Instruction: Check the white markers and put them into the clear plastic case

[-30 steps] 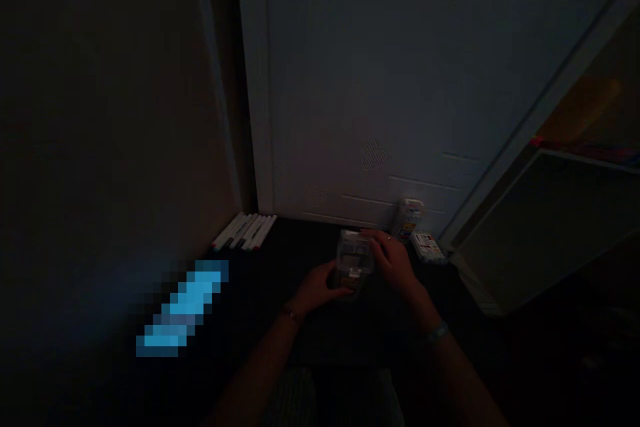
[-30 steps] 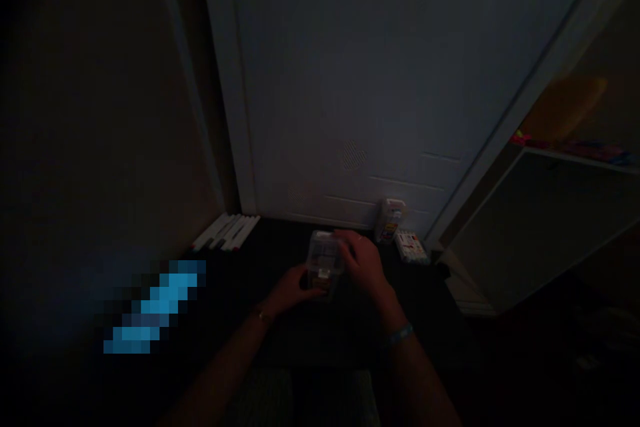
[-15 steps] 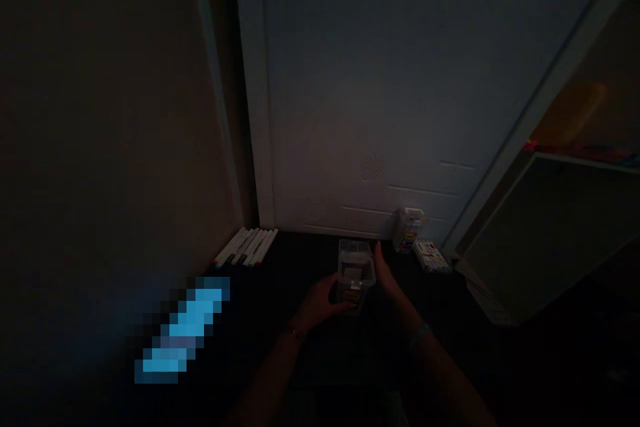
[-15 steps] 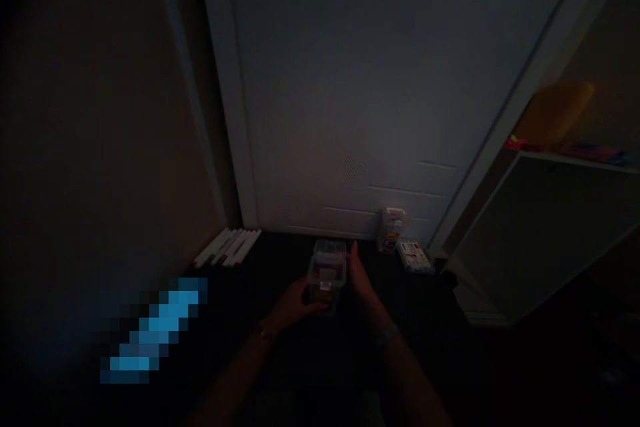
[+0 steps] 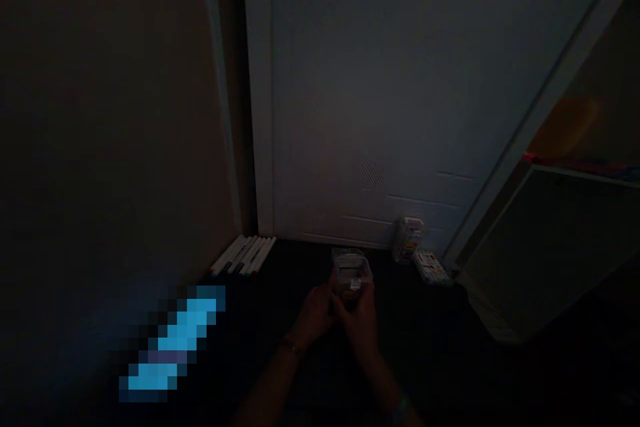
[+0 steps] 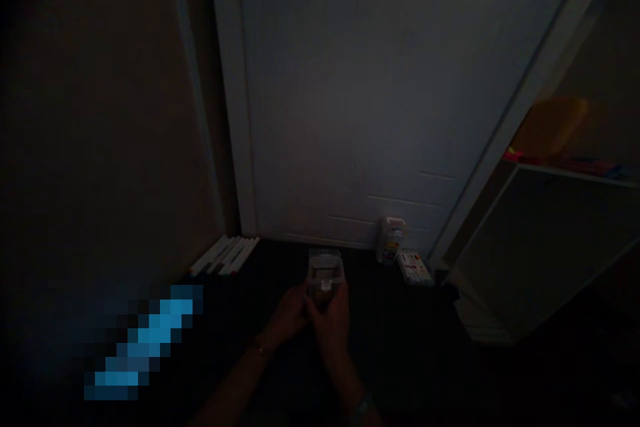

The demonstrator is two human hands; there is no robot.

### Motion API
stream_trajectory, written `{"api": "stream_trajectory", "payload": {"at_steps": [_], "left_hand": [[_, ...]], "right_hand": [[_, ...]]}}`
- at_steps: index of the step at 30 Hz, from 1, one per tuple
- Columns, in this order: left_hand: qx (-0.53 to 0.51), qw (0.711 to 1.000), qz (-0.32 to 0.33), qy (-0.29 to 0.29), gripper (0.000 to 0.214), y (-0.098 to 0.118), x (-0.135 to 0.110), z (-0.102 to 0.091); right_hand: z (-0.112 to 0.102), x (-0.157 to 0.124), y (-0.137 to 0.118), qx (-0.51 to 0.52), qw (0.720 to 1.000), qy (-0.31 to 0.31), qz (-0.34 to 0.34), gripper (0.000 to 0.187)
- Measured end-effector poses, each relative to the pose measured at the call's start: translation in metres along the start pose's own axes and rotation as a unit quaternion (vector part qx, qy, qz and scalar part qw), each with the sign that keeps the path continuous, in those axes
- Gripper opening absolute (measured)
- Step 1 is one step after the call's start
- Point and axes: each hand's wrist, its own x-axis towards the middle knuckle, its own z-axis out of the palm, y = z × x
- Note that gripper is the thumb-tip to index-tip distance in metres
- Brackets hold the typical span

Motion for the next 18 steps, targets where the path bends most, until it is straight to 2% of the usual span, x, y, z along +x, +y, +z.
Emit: {"api": "stream_trajectory", "payload": {"at_steps": [4,9,13,18], "left_hand": [[0.056,0.997,-0.005,0.050,0.078,-0.005,0.000,-0.005],[0.070,0.985,-0.095,0.129,0.090,-0.018,0.002,0.002],[0.112,0.982,-0.090,0.125,0.090,-0.028,0.003,0.013],[0.146,0.980,-0.074,0.113,0.081,-0.029,0.001,0.016]], "right_hand": [[0.020,0.011,-0.001,0.037,0.999,0.028,0.002,0.081],[0.034,0.049,0.001,0.021,0.998,0.062,-0.005,0.081],[0.044,0.077,0.008,0.001,0.997,0.072,-0.003,0.082],[0.056,0.092,0.021,-0.003,0.998,0.066,-0.003,0.082]]}}
